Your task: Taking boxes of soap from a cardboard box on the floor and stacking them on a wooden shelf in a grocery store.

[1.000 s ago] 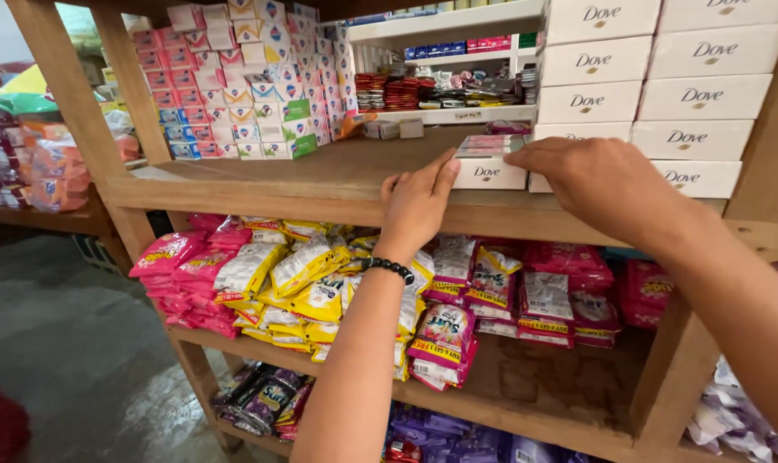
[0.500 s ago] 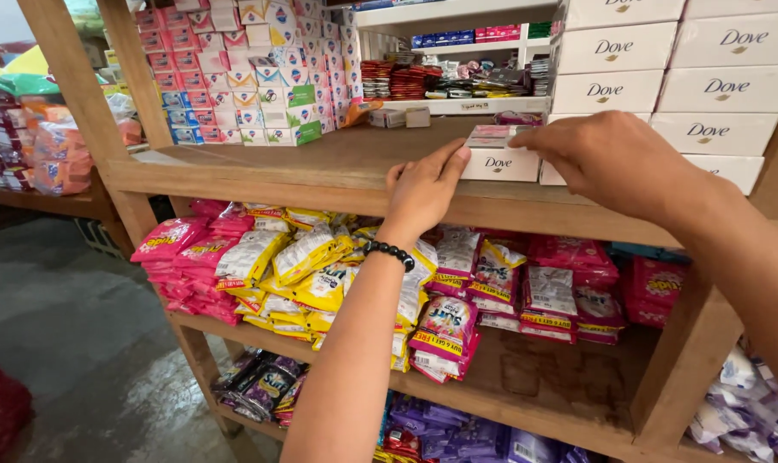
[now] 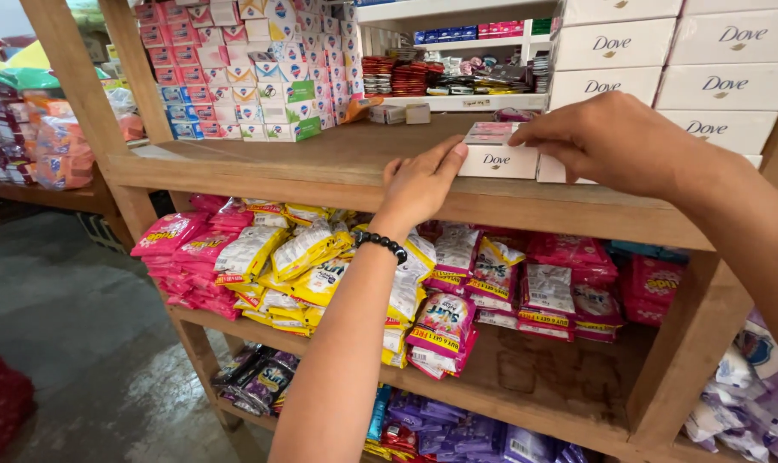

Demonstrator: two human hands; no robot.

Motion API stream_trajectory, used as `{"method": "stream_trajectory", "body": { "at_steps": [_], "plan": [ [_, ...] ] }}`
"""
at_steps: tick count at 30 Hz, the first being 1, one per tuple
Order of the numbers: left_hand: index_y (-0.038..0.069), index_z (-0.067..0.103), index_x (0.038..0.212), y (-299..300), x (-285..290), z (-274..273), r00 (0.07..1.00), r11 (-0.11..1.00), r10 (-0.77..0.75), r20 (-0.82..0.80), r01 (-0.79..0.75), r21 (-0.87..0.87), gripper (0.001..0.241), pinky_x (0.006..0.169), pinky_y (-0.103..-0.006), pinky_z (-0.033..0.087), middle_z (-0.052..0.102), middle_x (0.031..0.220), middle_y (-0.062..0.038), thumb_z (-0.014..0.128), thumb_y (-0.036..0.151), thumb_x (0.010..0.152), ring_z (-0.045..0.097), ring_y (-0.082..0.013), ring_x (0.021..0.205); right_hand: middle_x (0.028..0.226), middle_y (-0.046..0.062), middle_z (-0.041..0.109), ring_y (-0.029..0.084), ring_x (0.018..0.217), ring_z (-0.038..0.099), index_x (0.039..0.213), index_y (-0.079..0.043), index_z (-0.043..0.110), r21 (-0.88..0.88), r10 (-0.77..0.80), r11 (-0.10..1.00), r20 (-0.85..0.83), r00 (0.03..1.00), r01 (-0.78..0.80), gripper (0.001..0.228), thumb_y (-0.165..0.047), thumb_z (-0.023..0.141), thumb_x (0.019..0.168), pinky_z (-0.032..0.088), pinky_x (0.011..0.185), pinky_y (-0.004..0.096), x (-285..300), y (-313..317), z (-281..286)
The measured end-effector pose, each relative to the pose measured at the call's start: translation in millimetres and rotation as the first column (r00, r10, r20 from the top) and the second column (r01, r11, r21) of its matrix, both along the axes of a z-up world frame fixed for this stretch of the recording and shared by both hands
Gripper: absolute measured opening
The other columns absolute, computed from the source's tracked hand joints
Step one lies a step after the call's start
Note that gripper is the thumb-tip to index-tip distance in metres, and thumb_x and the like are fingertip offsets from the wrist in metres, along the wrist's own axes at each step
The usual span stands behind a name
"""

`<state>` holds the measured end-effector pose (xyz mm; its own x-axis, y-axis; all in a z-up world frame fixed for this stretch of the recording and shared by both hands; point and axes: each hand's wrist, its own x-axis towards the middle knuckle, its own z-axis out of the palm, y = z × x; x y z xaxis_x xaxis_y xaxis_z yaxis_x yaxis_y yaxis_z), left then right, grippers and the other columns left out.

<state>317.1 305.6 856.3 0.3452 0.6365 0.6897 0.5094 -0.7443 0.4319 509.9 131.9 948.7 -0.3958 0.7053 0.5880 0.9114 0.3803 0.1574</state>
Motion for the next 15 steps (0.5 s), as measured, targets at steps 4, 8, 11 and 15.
{"method": "stream_trajectory", "body": {
  "at_steps": [4, 8, 11, 15],
  "plan": [
    [0.029, 0.057, 0.145, 1.4, -1.5, -0.8, 1.000, 1.000, -0.018, -0.012, 0.018, 0.005, 0.065, 0.118, -0.0476, 0.018, 0.073, 0.125, -0.008, 0.031, 0.066, 0.098, 0.059, -0.0290, 0.129, 0.098, 0.014, 0.077, 0.023, 0.065, 0.075, 0.126, -0.011, 0.074, 0.070, 0.110, 0.992, -0.045, 0.993, -0.107, 0.037, -0.003, 0.065, 0.090, 0.059, 0.067, 0.039, 10.4, 3.7, -2.4],
    [0.026, 0.056, 0.146, -11.6, -3.5, 0.8, 1.000, 1.000, -0.024, -0.016, 0.024, -0.005, 0.072, 0.119, -0.0464, 0.020, 0.075, 0.119, -0.013, 0.032, 0.071, 0.095, 0.061, -0.0314, 0.125, 0.097, 0.014, 0.074, 0.019, 0.077, 0.075, 0.125, -0.005, 0.072, 0.273, 0.169, 0.955, -0.181, 0.969, -0.115, 0.022, -0.007, 0.065, 0.104, 0.059, 0.065, 0.032, 4.2, -31.1, -7.3],
    [0.020, 0.054, 0.147, -12.8, -2.3, -1.0, 1.000, 0.999, -0.009, 0.002, 0.009, 0.037, 0.082, 0.117, -0.0467, 0.021, 0.075, 0.116, -0.017, 0.038, 0.078, 0.091, 0.063, -0.0344, 0.120, 0.097, 0.014, 0.073, 0.019, 0.075, 0.073, 0.116, -0.002, 0.072, 0.369, 0.154, 0.929, -0.324, 0.934, -0.026, 0.014, -0.006, 0.066, 0.104, 0.054, 0.054, 0.031, -4.3, -58.1, -14.4],
    [0.019, 0.056, 0.145, -21.2, -2.2, -1.9, 1.000, 0.995, 0.020, 0.002, -0.020, 0.100, 0.085, 0.114, -0.0470, 0.023, 0.076, 0.109, -0.016, 0.044, 0.080, 0.087, 0.064, -0.0337, 0.115, 0.100, 0.012, 0.075, 0.019, 0.073, 0.072, 0.117, -0.006, 0.075, 0.390, -0.038, 0.914, -0.188, 0.981, 0.110, 0.018, -0.016, 0.071, 0.102, 0.056, 0.062, 0.032, 14.3, -46.7, -47.4]
  ]
}}
